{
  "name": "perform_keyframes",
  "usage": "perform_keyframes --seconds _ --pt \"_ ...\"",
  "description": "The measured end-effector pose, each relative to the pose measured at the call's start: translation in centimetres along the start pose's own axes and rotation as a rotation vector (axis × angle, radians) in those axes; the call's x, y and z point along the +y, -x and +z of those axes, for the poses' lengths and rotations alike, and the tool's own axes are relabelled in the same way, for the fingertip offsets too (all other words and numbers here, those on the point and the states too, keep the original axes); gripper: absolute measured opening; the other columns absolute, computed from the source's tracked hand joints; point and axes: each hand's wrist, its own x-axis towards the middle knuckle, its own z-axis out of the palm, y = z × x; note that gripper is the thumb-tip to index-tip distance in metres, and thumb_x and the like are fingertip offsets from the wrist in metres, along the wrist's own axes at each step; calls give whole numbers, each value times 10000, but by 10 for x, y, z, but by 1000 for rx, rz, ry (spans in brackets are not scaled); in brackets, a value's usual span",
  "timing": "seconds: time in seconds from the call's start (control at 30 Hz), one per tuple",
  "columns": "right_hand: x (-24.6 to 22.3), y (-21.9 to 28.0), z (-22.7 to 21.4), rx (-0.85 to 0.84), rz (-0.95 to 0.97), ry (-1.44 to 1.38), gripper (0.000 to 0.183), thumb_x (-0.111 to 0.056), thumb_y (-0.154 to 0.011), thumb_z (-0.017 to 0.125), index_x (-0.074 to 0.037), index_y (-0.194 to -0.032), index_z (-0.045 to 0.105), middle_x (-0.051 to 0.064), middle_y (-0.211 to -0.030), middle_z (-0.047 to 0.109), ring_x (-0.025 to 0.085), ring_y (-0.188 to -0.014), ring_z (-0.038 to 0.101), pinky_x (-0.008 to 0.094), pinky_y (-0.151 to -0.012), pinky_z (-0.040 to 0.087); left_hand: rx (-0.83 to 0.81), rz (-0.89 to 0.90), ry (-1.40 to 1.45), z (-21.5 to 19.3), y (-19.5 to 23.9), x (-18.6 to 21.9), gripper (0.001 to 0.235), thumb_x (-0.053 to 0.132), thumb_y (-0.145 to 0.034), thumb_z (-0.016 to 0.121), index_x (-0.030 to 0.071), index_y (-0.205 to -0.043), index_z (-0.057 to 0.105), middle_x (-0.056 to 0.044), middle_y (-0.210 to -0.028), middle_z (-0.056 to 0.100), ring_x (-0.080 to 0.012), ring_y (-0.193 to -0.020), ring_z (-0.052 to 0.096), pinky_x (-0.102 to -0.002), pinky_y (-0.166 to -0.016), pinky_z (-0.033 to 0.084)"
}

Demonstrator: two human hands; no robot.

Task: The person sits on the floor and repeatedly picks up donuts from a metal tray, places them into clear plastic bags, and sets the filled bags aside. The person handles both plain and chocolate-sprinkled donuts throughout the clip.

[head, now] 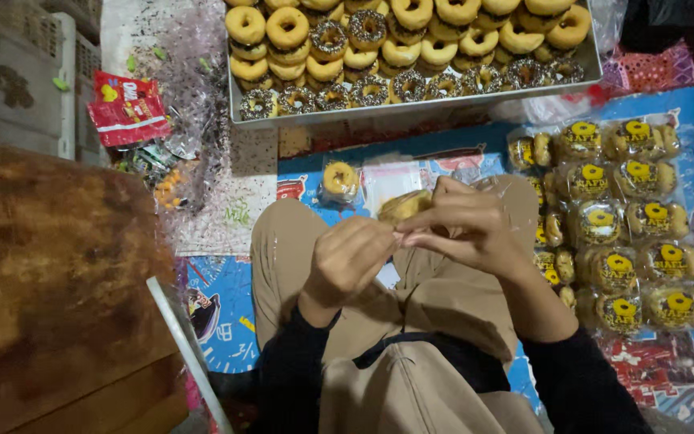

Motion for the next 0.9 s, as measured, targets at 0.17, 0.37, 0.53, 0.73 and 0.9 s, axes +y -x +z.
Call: perform_keyframes --seconds 0.17,0.37,0.53,0.73,0.9 --pt "-7 -1 26 125 -205 376 298 -167 -827 827 -169 -1074 659 20 -1006 637 253 -966 532 428 -855 397 16 -11 -184 -9 -4 7 226 -86 -919 757 -106 -1113 643 -161 -1046 714 -292 -879 708 -375 -742 584" --pt "-1 11 56 210 -254 571 265 -148 -856 850 -159 -1044 664 4 -1039 616 219 -978 535 439 -855 367 -66 -14 -251 -25 9 3 332 -40 -809 714 -72 -1139 690 -158 -1034 693 -306 -928 710 -392 -812 611" --pt "-3 -13 37 92 -193 253 269 -197 -843 826 -165 -1103 764 -8 -1055 681 213 -1028 596 380 -893 392 -64 75 -271 -36 16 -2 246 6 -812 736 -51 -1044 678 -183 -1037 690 -332 -935 708 -400 -787 607" --pt "-3 -24 39 28 -311 326 229 -211 -839 843 -202 -1048 748 -42 -1059 679 190 -993 617 376 -872 371 -2 -106 -171 -32 18 0 131 -58 -912 747 -65 -1003 654 -157 -1035 705 -307 -929 714 -405 -781 608" --pt "75 40 73 77 -444 724 290 -276 -860 765 -157 -1123 740 38 -1036 673 243 -907 601 429 -788 400 -1 -88 -228 -45 19 -1 273 -78 -874 701 -67 -1142 651 -154 -1046 729 -297 -933 723 -414 -830 619"
